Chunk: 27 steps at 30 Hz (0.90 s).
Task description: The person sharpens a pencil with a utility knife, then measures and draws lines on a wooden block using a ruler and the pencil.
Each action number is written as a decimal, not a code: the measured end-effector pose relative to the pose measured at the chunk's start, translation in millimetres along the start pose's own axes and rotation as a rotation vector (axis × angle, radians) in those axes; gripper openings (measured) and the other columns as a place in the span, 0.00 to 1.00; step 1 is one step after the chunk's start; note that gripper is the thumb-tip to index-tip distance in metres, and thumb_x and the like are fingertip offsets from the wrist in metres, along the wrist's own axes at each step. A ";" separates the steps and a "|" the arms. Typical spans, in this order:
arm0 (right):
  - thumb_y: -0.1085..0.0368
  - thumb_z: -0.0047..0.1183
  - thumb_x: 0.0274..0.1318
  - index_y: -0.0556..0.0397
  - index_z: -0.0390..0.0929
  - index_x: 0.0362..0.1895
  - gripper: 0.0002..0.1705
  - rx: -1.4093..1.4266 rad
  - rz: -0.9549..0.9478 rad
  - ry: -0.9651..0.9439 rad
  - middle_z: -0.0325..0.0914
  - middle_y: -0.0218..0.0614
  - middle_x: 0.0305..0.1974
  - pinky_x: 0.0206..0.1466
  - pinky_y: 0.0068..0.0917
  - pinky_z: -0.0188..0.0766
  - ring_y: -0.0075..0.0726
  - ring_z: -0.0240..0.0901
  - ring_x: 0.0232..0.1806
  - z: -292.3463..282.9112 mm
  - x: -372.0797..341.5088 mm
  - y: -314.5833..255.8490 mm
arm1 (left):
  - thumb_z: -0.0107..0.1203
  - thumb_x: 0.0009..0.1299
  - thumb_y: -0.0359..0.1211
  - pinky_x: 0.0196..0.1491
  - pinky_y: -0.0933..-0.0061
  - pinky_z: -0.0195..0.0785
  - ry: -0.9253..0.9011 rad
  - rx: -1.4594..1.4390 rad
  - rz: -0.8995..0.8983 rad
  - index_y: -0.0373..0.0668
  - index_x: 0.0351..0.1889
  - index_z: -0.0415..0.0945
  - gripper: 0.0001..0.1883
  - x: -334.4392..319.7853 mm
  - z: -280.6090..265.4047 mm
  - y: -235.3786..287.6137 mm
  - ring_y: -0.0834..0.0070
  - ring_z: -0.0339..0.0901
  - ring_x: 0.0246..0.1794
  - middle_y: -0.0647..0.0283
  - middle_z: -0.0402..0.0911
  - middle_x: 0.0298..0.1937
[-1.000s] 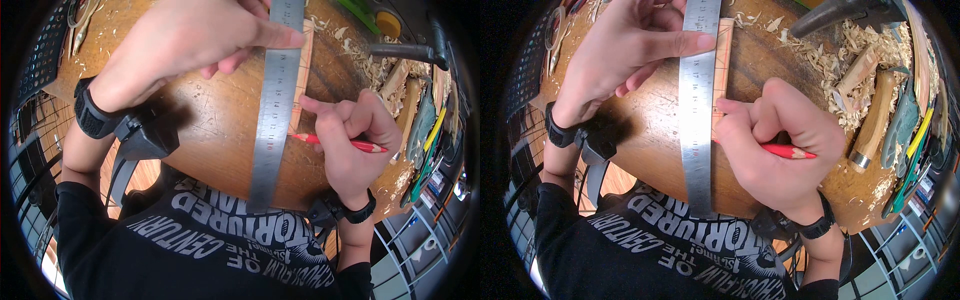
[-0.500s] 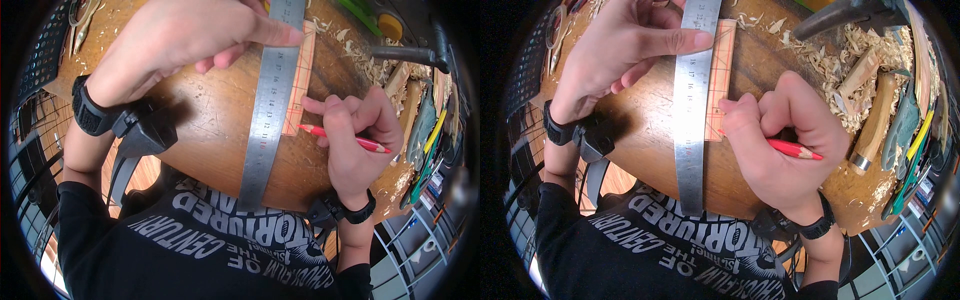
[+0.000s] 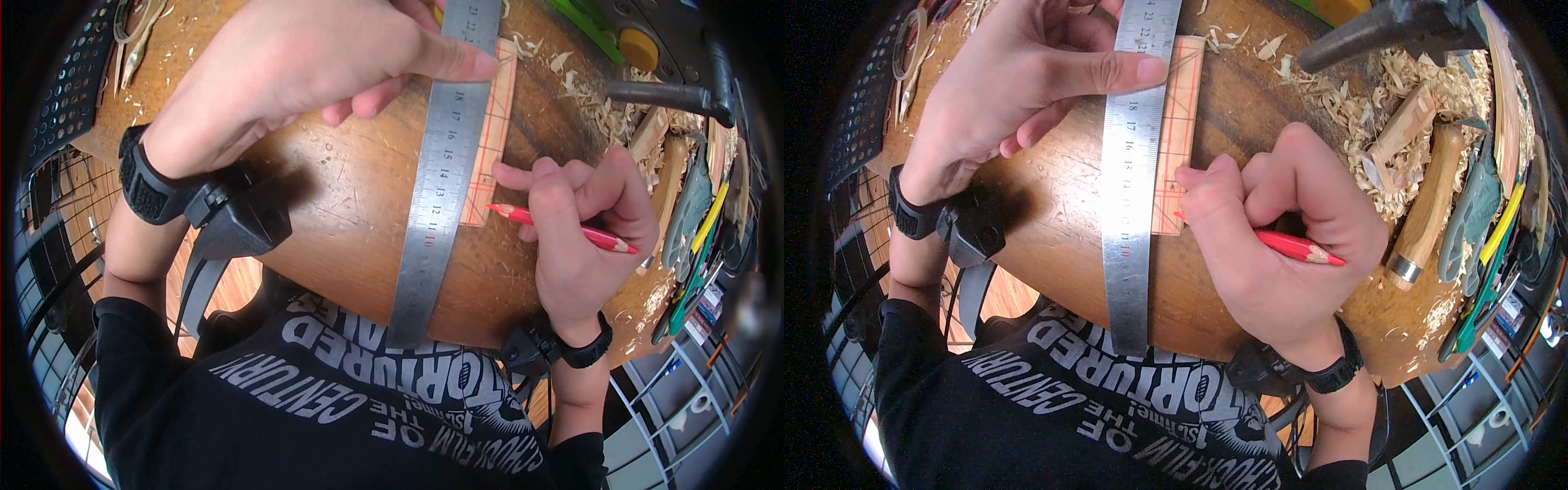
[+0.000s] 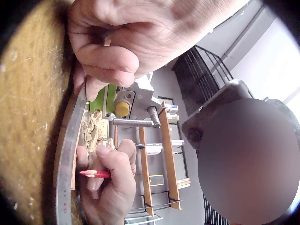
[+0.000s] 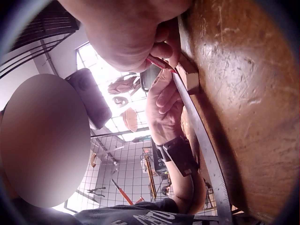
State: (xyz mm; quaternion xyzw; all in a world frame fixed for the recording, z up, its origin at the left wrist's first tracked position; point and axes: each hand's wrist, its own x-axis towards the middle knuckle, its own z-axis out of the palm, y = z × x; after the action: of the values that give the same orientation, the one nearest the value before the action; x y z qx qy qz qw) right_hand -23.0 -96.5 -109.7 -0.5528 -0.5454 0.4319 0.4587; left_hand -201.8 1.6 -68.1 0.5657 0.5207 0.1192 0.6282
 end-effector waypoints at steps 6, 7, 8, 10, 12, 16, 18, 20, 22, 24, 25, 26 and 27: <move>0.81 0.49 0.56 0.48 0.55 0.19 0.20 -0.043 -0.071 0.007 0.63 0.25 0.14 0.36 0.30 0.82 0.14 0.61 0.15 1.1 0.7 4.0 | 0.60 0.67 0.30 0.07 0.83 0.53 -0.015 -0.031 -0.054 0.32 0.36 0.71 0.11 5.2 -4.6 0.7 0.86 0.63 0.05 0.64 0.75 0.14; 0.81 0.49 0.55 0.48 0.55 0.19 0.21 -0.053 -0.083 0.003 0.63 0.25 0.14 0.37 0.31 0.82 0.14 0.61 0.15 1.1 0.8 4.3 | 0.60 0.67 0.30 0.07 0.83 0.53 -0.011 -0.024 -0.075 0.33 0.36 0.71 0.11 5.3 -4.6 1.5 0.86 0.63 0.05 0.65 0.75 0.14; 0.82 0.48 0.55 0.48 0.55 0.19 0.21 -0.062 -0.095 -0.001 0.63 0.25 0.14 0.37 0.33 0.83 0.13 0.61 0.15 1.1 0.9 4.5 | 0.60 0.67 0.30 0.07 0.83 0.53 -0.010 -0.024 -0.075 0.33 0.36 0.71 0.11 5.1 -4.8 1.3 0.86 0.63 0.05 0.65 0.75 0.14; 0.82 0.49 0.55 0.49 0.55 0.19 0.21 -0.054 -0.090 0.006 0.63 0.25 0.13 0.37 0.33 0.83 0.13 0.61 0.15 2.2 0.9 4.4 | 0.61 0.67 0.31 0.07 0.83 0.52 -0.015 0.000 -0.070 0.34 0.35 0.71 0.11 4.7 -5.5 0.4 0.86 0.63 0.05 0.66 0.74 0.13; 0.83 0.49 0.55 0.49 0.55 0.19 0.21 -0.045 -0.085 0.012 0.63 0.25 0.13 0.37 0.33 0.83 0.13 0.61 0.15 2.6 0.9 4.6 | 0.61 0.67 0.32 0.07 0.83 0.52 0.035 0.060 -0.042 0.34 0.34 0.71 0.11 -0.8 1.6 3.5 0.86 0.63 0.05 0.66 0.74 0.12; 0.83 0.49 0.55 0.49 0.56 0.19 0.21 -0.072 -0.109 0.012 0.63 0.26 0.13 0.36 0.33 0.83 0.14 0.61 0.15 2.4 0.8 5.7 | 0.61 0.67 0.32 0.07 0.83 0.51 0.012 0.050 -0.100 0.36 0.33 0.71 0.11 1.7 -3.0 8.7 0.87 0.63 0.05 0.68 0.73 0.12; 0.83 0.50 0.55 0.49 0.56 0.19 0.21 -0.085 -0.116 0.014 0.63 0.26 0.13 0.36 0.33 0.83 0.15 0.62 0.15 2.7 0.8 6.0 | 0.61 0.67 0.32 0.07 0.83 0.52 0.010 0.033 -0.097 0.36 0.33 0.71 0.11 1.0 -3.3 7.8 0.87 0.63 0.05 0.68 0.73 0.12; 0.83 0.50 0.55 0.49 0.56 0.19 0.20 -0.085 -0.118 0.016 0.64 0.26 0.13 0.36 0.32 0.83 0.15 0.63 0.16 2.9 0.5 6.1 | 0.61 0.67 0.32 0.07 0.84 0.52 0.008 0.015 -0.095 0.36 0.33 0.71 0.11 1.2 -3.2 6.2 0.87 0.63 0.05 0.68 0.73 0.12; 0.83 0.50 0.55 0.49 0.56 0.19 0.20 -0.074 -0.114 0.018 0.64 0.26 0.13 0.35 0.32 0.83 0.16 0.63 0.16 3.2 0.5 6.3 | 0.61 0.67 0.32 0.07 0.83 0.52 0.017 0.022 -0.116 0.36 0.33 0.71 0.11 2.6 -3.4 4.6 0.87 0.64 0.05 0.68 0.73 0.13; 0.82 0.50 0.55 0.49 0.56 0.19 0.20 -0.063 -0.111 0.020 0.64 0.26 0.12 0.35 0.32 0.83 0.16 0.64 0.16 3.3 0.4 5.9 | 0.61 0.67 0.32 0.07 0.83 0.52 0.006 0.028 -0.106 0.36 0.32 0.71 0.11 1.6 -4.4 8.0 0.87 0.64 0.05 0.68 0.73 0.13; 0.82 0.50 0.55 0.49 0.56 0.19 0.20 -0.075 -0.109 0.017 0.64 0.26 0.13 0.35 0.32 0.83 0.16 0.64 0.16 3.3 0.5 5.2 | 0.61 0.67 0.32 0.07 0.83 0.52 -0.005 0.034 -0.095 0.36 0.32 0.71 0.11 1.2 -4.7 9.2 0.87 0.64 0.05 0.67 0.73 0.12; 0.82 0.50 0.55 0.49 0.56 0.19 0.20 -0.087 -0.107 0.015 0.64 0.26 0.13 0.35 0.31 0.83 0.16 0.64 0.16 3.3 0.5 4.9 | 0.61 0.67 0.32 0.07 0.83 0.52 -0.005 0.034 -0.095 0.36 0.32 0.71 0.11 1.3 -4.6 8.3 0.87 0.64 0.05 0.67 0.73 0.12; 0.82 0.50 0.55 0.49 0.56 0.19 0.20 -0.087 -0.106 0.014 0.64 0.26 0.13 0.35 0.31 0.83 0.16 0.64 0.16 3.2 0.6 4.9 | 0.61 0.67 0.32 0.07 0.83 0.52 0.002 0.030 -0.078 0.36 0.32 0.70 0.11 1.7 -4.3 6.5 0.86 0.64 0.05 0.67 0.73 0.12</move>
State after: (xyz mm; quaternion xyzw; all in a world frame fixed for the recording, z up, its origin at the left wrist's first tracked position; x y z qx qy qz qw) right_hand -25.2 -95.7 -115.2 -0.5456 -0.5891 0.3788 0.4603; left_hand -201.6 7.6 -62.8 0.5545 0.5445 0.0872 0.6233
